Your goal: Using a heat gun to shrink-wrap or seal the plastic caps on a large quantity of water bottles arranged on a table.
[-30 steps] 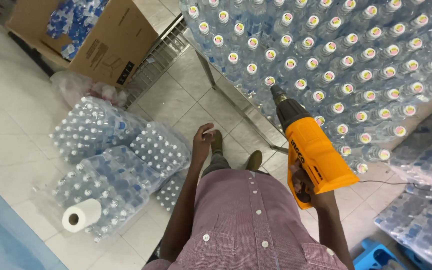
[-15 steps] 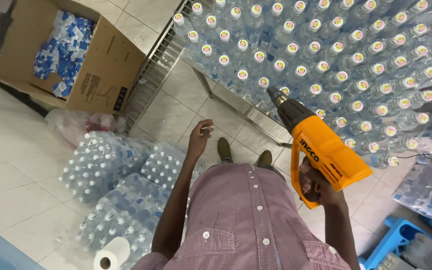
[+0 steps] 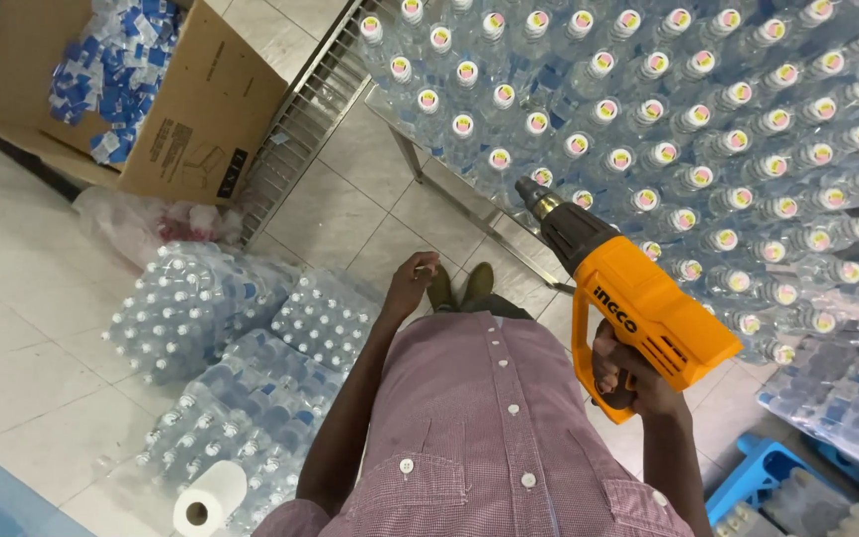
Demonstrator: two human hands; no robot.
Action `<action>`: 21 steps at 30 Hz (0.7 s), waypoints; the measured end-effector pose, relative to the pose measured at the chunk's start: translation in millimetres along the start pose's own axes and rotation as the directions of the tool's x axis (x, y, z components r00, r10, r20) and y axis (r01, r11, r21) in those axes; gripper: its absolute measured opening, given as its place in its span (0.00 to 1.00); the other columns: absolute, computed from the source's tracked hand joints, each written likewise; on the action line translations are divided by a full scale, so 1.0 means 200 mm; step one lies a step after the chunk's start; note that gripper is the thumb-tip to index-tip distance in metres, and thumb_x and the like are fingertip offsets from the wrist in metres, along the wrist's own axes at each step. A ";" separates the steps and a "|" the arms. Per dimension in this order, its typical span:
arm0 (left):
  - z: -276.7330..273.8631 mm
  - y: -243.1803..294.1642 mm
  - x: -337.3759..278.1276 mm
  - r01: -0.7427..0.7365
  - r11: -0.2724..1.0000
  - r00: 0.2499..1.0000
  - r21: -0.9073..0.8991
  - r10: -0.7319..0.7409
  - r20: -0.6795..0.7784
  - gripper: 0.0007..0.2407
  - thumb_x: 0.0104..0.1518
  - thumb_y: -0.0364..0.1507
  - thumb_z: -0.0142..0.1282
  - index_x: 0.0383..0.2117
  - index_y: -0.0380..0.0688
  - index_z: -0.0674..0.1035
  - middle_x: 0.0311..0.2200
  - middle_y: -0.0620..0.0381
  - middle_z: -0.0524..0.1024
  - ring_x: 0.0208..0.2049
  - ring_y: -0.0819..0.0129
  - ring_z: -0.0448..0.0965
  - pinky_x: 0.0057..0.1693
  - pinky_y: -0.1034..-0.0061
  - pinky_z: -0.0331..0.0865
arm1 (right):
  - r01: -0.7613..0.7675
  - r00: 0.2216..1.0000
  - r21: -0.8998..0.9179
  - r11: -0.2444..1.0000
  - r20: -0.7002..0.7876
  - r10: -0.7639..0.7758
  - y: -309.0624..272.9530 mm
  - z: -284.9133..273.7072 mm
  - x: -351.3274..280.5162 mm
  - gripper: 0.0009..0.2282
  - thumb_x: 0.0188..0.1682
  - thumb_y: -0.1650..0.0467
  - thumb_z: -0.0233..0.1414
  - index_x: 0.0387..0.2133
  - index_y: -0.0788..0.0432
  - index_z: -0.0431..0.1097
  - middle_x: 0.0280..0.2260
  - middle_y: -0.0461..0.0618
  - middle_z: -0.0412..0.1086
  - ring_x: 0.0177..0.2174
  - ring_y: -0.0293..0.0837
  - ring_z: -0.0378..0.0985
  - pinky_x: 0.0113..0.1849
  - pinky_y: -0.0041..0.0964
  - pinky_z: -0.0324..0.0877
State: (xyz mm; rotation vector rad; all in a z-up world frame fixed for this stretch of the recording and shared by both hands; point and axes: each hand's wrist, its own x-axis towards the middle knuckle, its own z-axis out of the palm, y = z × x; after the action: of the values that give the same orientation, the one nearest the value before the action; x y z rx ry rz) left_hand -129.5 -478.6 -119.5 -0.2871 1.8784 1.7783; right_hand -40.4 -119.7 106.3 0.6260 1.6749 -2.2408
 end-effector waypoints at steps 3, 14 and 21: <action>0.00 0.08 -0.03 -0.004 1.000 1.000 -0.016 0.004 -0.019 0.16 0.75 0.31 0.45 0.66 0.41 0.74 0.62 0.32 0.72 0.64 0.33 0.74 0.65 0.44 0.72 | -0.034 0.997 0.006 0.999 0.064 0.034 -0.01 -0.02 0.08 0.07 0.48 0.76 0.62 0.31 0.67 0.69 0.14 0.50 0.58 0.11 0.41 0.69 0.17 0.44 0.78; 0.03 0.14 -0.06 0.026 0.999 0.991 -0.040 -0.031 -0.128 0.16 0.76 0.29 0.45 0.66 0.38 0.74 0.61 0.31 0.74 0.63 0.34 0.76 0.65 0.44 0.72 | -0.085 0.989 -0.008 0.996 0.123 0.085 -0.03 -0.07 0.23 0.07 0.50 0.76 0.61 0.33 0.67 0.70 0.16 0.49 0.59 0.13 0.42 0.71 0.19 0.45 0.80; 0.05 0.10 -0.13 0.045 0.997 0.980 -0.059 -0.055 -0.192 0.16 0.76 0.28 0.44 0.65 0.36 0.74 0.62 0.28 0.73 0.63 0.31 0.74 0.65 0.40 0.71 | -0.051 0.975 0.054 0.997 0.220 0.037 -0.07 0.08 0.39 0.06 0.52 0.77 0.60 0.34 0.68 0.70 0.16 0.49 0.59 0.14 0.39 0.71 0.20 0.42 0.80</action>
State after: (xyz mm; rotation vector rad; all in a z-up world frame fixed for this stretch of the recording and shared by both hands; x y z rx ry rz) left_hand -115.4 -471.0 -89.9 -0.5403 1.9374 1.8260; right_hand -117.2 -128.0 83.1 0.4073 1.4786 -2.2433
